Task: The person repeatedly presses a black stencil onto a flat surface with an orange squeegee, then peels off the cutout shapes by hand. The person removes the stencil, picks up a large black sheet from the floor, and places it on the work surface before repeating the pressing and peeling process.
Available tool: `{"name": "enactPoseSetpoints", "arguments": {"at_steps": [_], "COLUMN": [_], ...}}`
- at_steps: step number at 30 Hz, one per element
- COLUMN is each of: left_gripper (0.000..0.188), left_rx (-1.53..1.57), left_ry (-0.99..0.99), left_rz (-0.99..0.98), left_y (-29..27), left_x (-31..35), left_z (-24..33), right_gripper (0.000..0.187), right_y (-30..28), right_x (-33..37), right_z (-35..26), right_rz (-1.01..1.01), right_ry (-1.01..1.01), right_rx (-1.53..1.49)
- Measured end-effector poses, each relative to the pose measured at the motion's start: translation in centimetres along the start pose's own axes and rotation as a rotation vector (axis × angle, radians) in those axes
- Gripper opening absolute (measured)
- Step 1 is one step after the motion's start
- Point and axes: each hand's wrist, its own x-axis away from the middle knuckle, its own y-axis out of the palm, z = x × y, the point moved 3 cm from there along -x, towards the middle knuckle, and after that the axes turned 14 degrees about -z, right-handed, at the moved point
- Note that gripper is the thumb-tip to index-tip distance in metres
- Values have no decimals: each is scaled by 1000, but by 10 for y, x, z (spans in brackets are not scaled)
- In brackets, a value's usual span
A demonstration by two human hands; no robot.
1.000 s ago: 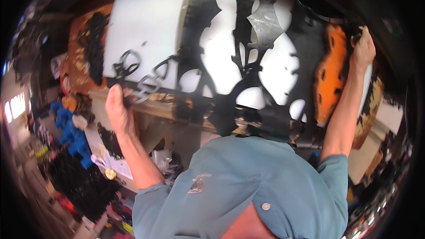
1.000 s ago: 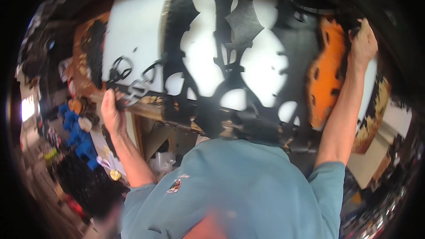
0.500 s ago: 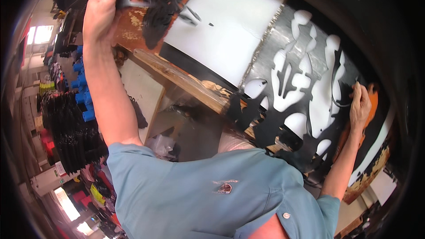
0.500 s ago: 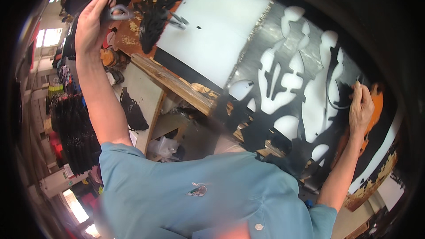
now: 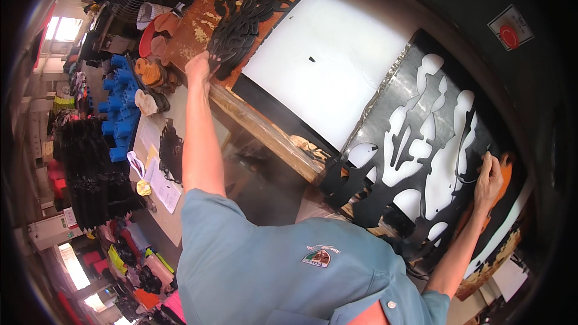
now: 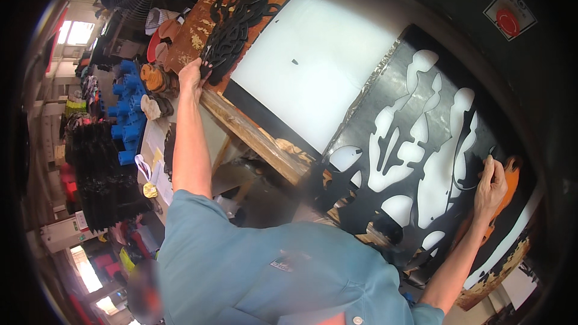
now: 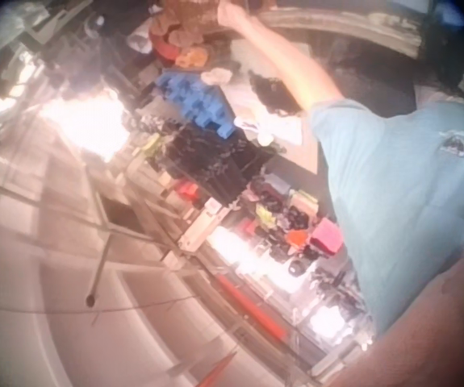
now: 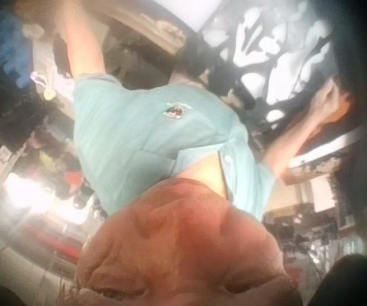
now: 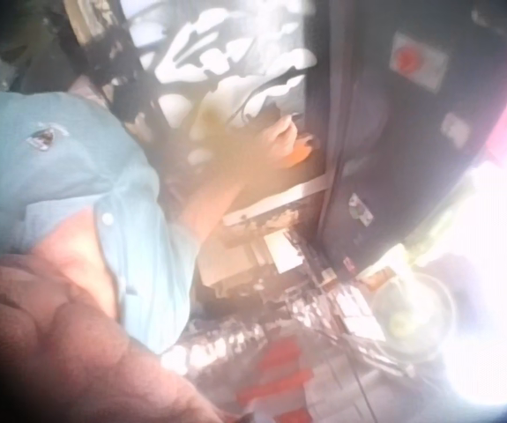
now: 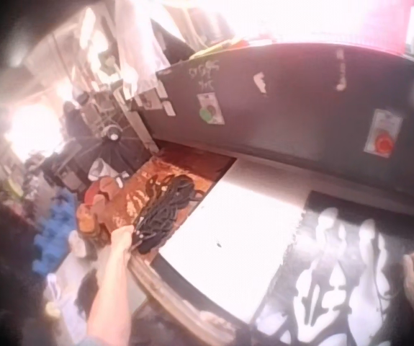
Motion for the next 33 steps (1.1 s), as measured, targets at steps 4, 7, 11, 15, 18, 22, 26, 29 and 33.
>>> {"name": "enactPoseSetpoints", "arguments": {"at_steps": [4,7,11,15,18,22,26,29,33], "left_gripper": [25,46,43,34,32,35,42,47,52], "left_rx": [-325,-999,-686,-338,-295,-361,-480,-585,-716], "left_ry": [76,218,306,384,464,579,1053,1233,1355], "left_rz": [-20,264,23,-502,-786,-1216,-1209,-1075,-1116], "left_y": [-20,-21,44,171,265,365,453,508,544], "left_x": [-18,-1,43,146,250,383,440,435,429], "left_z": [-4,11,25,29,32,19,-3,-22,-39], "right_gripper": [31,29,27,52,93,109,106,100,93], "right_y": [-1,-1,-7,-34,-43,-27,-22,-25,-38], "right_x": [1,4,11,46,103,145,150,146,144], "right_z": [-10,-18,-33,-54,-61,-54,-38,-37,-39], "right_rz": [37,155,291,237,117,81,169,147,128], "right_ry": [-49,6,-75,-47,263,211,167,163,159], "right_rx": [4,-27,-66,221,390,515,471,494,343]}}
